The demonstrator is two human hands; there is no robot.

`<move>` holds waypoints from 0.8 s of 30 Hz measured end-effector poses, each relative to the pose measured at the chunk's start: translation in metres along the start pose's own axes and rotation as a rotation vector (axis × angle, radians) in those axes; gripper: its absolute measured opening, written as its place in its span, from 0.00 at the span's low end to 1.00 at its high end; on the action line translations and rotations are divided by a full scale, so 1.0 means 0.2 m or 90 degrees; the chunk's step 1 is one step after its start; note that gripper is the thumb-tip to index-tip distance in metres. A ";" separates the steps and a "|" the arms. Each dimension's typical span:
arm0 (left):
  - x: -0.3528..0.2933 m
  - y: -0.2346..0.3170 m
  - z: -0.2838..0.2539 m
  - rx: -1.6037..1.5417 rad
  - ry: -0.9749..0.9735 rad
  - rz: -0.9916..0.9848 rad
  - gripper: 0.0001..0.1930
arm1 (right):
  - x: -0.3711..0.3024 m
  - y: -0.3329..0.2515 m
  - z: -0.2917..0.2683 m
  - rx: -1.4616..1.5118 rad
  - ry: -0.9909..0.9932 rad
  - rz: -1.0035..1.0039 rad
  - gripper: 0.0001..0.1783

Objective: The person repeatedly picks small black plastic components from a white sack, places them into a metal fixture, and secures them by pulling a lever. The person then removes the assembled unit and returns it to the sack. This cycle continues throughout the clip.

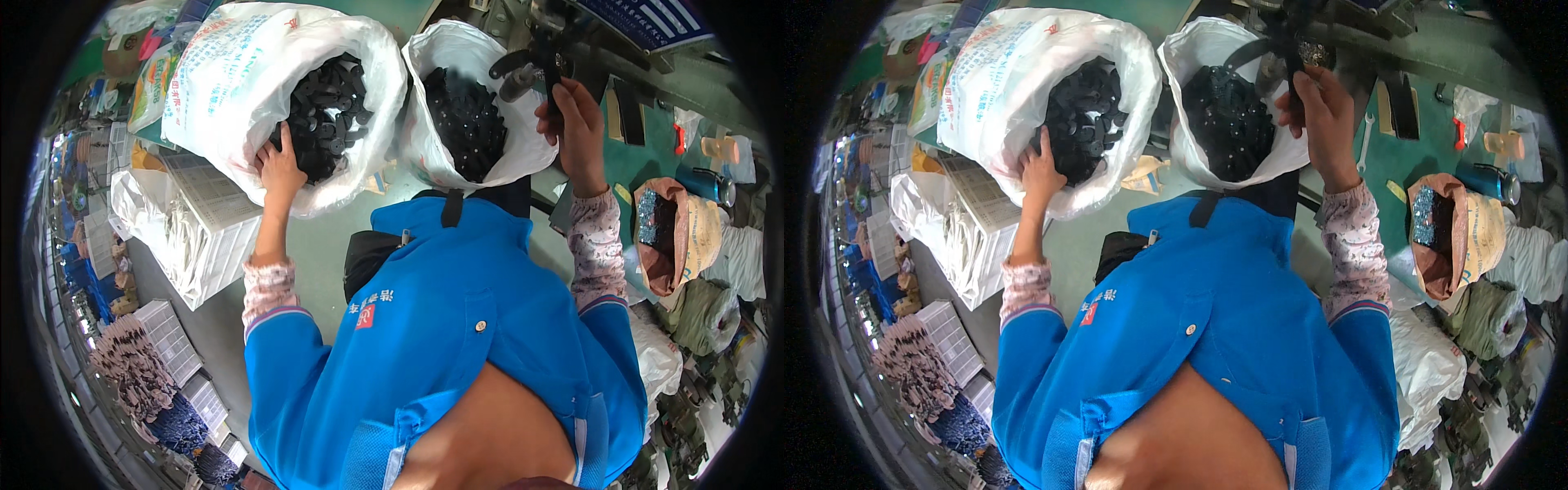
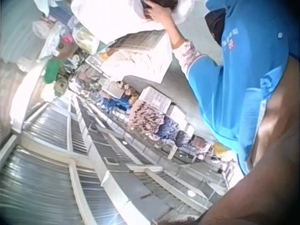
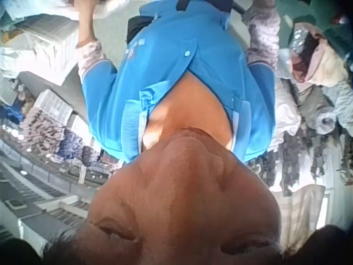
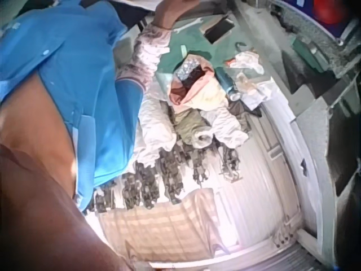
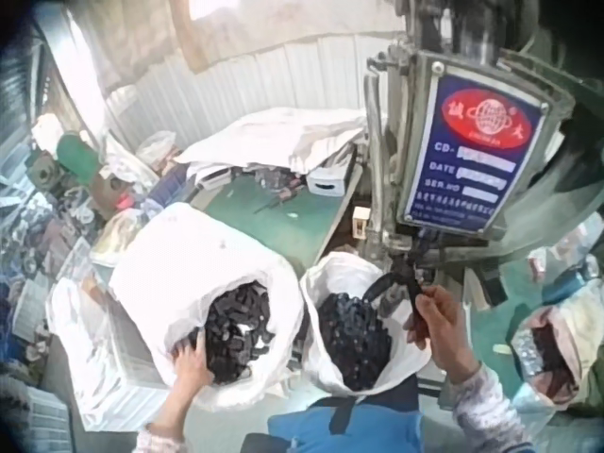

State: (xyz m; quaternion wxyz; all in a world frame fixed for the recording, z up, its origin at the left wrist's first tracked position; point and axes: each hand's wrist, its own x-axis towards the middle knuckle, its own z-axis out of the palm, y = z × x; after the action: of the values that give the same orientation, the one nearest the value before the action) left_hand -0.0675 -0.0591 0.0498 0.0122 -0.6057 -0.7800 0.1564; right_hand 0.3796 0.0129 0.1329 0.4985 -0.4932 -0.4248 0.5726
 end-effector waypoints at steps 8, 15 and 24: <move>0.10 -0.03 0.02 -0.080 0.075 0.036 0.47 | 0.00 0.17 0.11 -0.435 -0.021 -0.222 0.19; 0.15 -0.04 0.03 -0.238 0.006 0.003 0.40 | -0.17 0.38 0.16 -0.391 -0.141 -0.115 0.18; 0.01 0.09 -0.04 -0.187 0.143 0.101 0.38 | -0.22 0.47 0.14 -0.346 -0.128 -0.042 0.16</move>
State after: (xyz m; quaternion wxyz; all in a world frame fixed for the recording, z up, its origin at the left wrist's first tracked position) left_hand -0.0499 -0.0517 0.0529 -0.0017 -0.6742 -0.7381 -0.0271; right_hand 0.3390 -0.0446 0.0513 0.3217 -0.5355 -0.6258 0.4670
